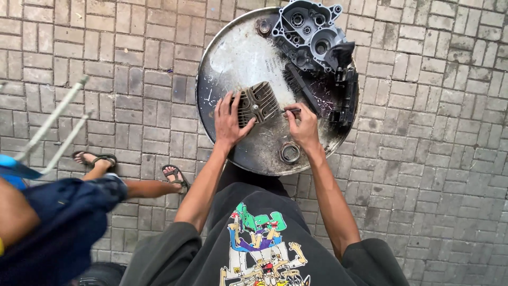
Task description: The person uses a small metal tool to scrape and clean the surface of a metal engine cylinder head resting on a large metal tray. The person holds the part steady with one hand while working the tool with the other to remove debris from the fins and grooves.
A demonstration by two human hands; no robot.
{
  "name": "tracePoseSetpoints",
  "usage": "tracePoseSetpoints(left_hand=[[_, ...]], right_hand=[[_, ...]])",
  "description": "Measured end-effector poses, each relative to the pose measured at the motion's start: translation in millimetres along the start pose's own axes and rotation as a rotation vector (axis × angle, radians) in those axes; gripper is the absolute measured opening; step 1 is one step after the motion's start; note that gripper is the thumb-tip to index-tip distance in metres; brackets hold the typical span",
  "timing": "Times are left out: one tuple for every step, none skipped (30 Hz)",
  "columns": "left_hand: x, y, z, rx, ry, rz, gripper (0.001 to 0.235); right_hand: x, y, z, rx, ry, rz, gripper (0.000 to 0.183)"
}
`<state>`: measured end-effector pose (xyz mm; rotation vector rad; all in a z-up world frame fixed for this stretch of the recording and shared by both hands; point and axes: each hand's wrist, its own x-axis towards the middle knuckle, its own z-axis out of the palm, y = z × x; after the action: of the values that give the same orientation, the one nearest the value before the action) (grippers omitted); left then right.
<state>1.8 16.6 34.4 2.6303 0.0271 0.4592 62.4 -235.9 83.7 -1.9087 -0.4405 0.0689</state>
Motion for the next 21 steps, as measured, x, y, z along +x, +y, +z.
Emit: tracePoseSetpoints(left_hand=[[-6, 1, -10, 0.000, 0.002, 0.002, 0.091], [-14, 1, -21, 0.016, -0.042, -0.009, 0.093], [-21, 2, -33, 0.032, -0.086, -0.019, 0.096], [-25, 1, -34, 0.032, -0.087, -0.019, 0.096], [-28, 0, -35, 0.056, -0.115, -0.022, 0.101], [-31, 0, -35, 0.079, -0.141, -0.027, 0.106], [-29, -1, -34, 0.079, -0.141, -0.029, 0.106], [-28, -2, -33, 0.062, -0.133, -0.037, 0.108], [-27, -2, -33, 0.045, -0.125, -0.044, 0.109], [-29, -3, -31, 0.045, -0.121, -0.050, 0.109], [-31, -4, -29, 0.029, -0.101, -0.043, 0.107], [-30, -6, -27, 0.015, -0.079, -0.032, 0.104], [-28, -9, -26, 0.016, -0.075, -0.033, 0.104], [-30, -10, -24, 0.007, -0.071, -0.037, 0.103], [-32, -10, -22, -0.001, -0.068, -0.040, 0.102], [-33, -10, -22, -0.002, -0.069, -0.045, 0.102], [-33, -9, -22, -0.005, -0.071, -0.047, 0.101], [-32, -11, -22, -0.003, -0.071, -0.046, 0.100], [-33, -13, -22, -0.001, -0.070, -0.046, 0.100], [-33, -13, -20, -0.003, -0.073, -0.049, 0.100], [-34, -14, -19, -0.005, -0.076, -0.051, 0.099]], right_hand=[[2, -4, -1, -0.001, 0.002, -0.002, 0.012], [2, -9, -2, 0.046, -0.024, 0.040, 0.013], [3, -13, -2, 0.093, -0.050, 0.081, 0.013], [4, -14, -1, 0.093, -0.049, 0.083, 0.013], [5, -15, -1, 0.132, -0.060, 0.119, 0.014], [6, -16, 0, 0.170, -0.073, 0.155, 0.015], [8, -17, -1, 0.170, -0.075, 0.156, 0.015], [10, -18, -1, 0.209, -0.075, 0.188, 0.015], [12, -19, -2, 0.248, -0.076, 0.221, 0.015], [12, -20, -1, 0.246, -0.081, 0.219, 0.015], [13, -21, 0, 0.255, -0.098, 0.243, 0.015], [15, -23, 1, 0.266, -0.110, 0.264, 0.014], [18, -21, 6, 0.265, -0.112, 0.261, 0.014], [16, -19, 10, 0.263, -0.140, 0.278, 0.014], [14, -17, 13, 0.261, -0.167, 0.295, 0.013], [14, -15, 14, 0.260, -0.172, 0.298, 0.013], [14, -14, 15, 0.242, -0.194, 0.306, 0.014], [17, -13, 17, 0.227, -0.213, 0.309, 0.015], [18, -8, 17, 0.230, -0.215, 0.308, 0.015], [19, -4, 17, 0.211, -0.210, 0.302, 0.015], [20, 1, 16, 0.192, -0.205, 0.295, 0.014]])
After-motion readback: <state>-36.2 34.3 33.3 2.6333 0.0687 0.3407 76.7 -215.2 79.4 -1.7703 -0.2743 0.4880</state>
